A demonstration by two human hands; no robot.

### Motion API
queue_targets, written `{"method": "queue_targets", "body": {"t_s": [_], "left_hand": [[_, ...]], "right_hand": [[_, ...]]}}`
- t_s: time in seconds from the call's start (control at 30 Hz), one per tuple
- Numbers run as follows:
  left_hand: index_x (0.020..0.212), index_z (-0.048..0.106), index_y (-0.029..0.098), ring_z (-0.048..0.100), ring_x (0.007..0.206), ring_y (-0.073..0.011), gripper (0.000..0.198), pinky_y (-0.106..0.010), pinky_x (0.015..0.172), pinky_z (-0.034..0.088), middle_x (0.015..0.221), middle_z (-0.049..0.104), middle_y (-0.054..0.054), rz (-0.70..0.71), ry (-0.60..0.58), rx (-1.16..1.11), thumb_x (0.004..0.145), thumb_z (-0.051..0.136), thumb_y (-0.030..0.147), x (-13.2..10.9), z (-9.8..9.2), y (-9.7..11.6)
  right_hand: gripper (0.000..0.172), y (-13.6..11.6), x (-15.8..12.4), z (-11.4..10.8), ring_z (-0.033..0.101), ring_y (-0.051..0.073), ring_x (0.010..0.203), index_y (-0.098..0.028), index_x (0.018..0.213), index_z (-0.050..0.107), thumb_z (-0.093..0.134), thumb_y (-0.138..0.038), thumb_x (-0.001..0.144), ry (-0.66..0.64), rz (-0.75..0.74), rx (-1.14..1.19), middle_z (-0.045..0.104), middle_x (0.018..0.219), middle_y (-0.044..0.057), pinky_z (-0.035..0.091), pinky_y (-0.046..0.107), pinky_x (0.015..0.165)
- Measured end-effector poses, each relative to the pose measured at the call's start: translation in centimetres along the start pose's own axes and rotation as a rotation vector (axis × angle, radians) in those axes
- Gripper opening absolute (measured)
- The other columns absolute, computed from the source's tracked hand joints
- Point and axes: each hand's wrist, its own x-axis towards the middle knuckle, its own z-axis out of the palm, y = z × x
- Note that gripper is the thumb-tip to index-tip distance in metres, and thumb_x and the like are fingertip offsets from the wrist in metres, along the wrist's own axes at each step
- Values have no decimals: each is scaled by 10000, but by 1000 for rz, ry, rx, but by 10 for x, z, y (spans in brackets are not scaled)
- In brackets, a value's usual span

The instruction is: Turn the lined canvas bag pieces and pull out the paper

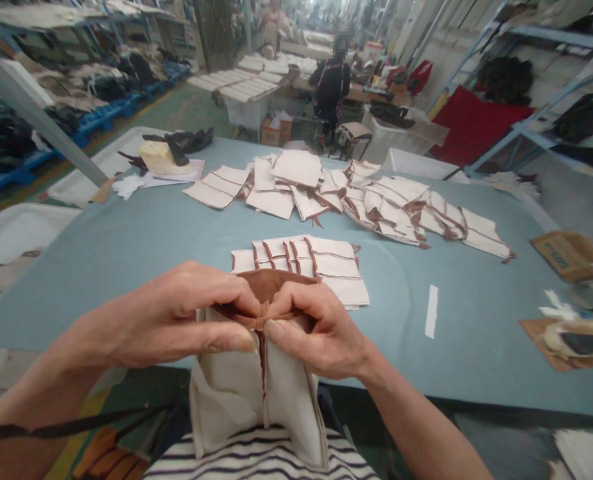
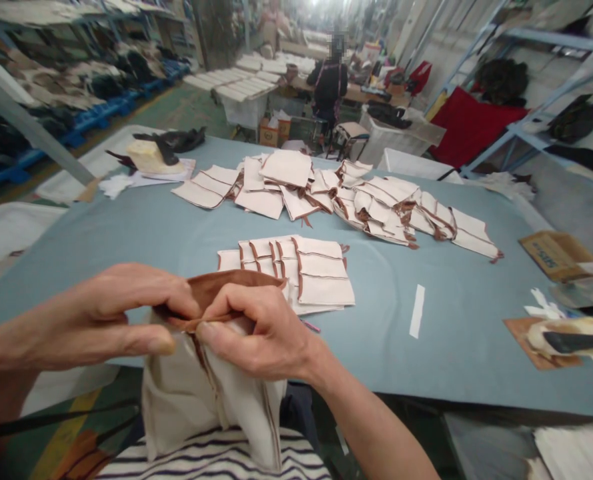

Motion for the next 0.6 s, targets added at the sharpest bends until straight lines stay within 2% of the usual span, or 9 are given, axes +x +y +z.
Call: {"method": "queue_targets", "body": {"t_s": [0.13, 0.2, 0.37, 0.5, 0.6], "left_hand": [[811, 606, 201, 514, 567, -93, 334, -202, 550, 366, 654, 543, 70, -18, -10, 37, 1121, 529, 299, 7, 3, 6], [783, 568, 204, 478, 561, -91, 326, -213, 547, 344, 647, 500, 75, -9, 1, 67, 1104, 522, 241, 9, 7, 9], [756, 475, 222, 425, 546, -85, 294, -220, 545, 310, 637, 465, 91, 11, 102, 91, 1025, 494, 103, 4, 19, 14], [754, 480, 220, 422, 528, -69, 308, -192, 544, 316, 626, 477, 98, 32, 174, 76, 1017, 492, 62, -11, 17, 0], [764, 568, 206, 500, 560, -70, 305, -177, 570, 360, 653, 567, 77, -41, 170, 81, 1051, 527, 114, -21, 9, -19]], "right_hand": [[168, -12, 5, -3, 435, 74, 555, -197, 779, 608, 654, -212, 941, 0, -82, -128, 524, 642, -73, 329, 212, 536], [163, -13, 6, -9, 474, 83, 582, -199, 792, 618, 654, -238, 946, -19, -78, -176, 560, 665, -61, 355, 217, 561], [98, 5, 4, -38, 587, 129, 699, -199, 850, 669, 655, -291, 879, -69, 31, -269, 698, 792, -11, 446, 247, 677], [113, 12, -6, -53, 595, 134, 694, -196, 784, 655, 639, -264, 873, -3, 135, -294, 680, 743, -12, 457, 251, 675], [147, 0, -11, -51, 543, 111, 640, -196, 750, 634, 661, -220, 892, 32, 49, -306, 626, 692, -33, 419, 236, 623]]}}
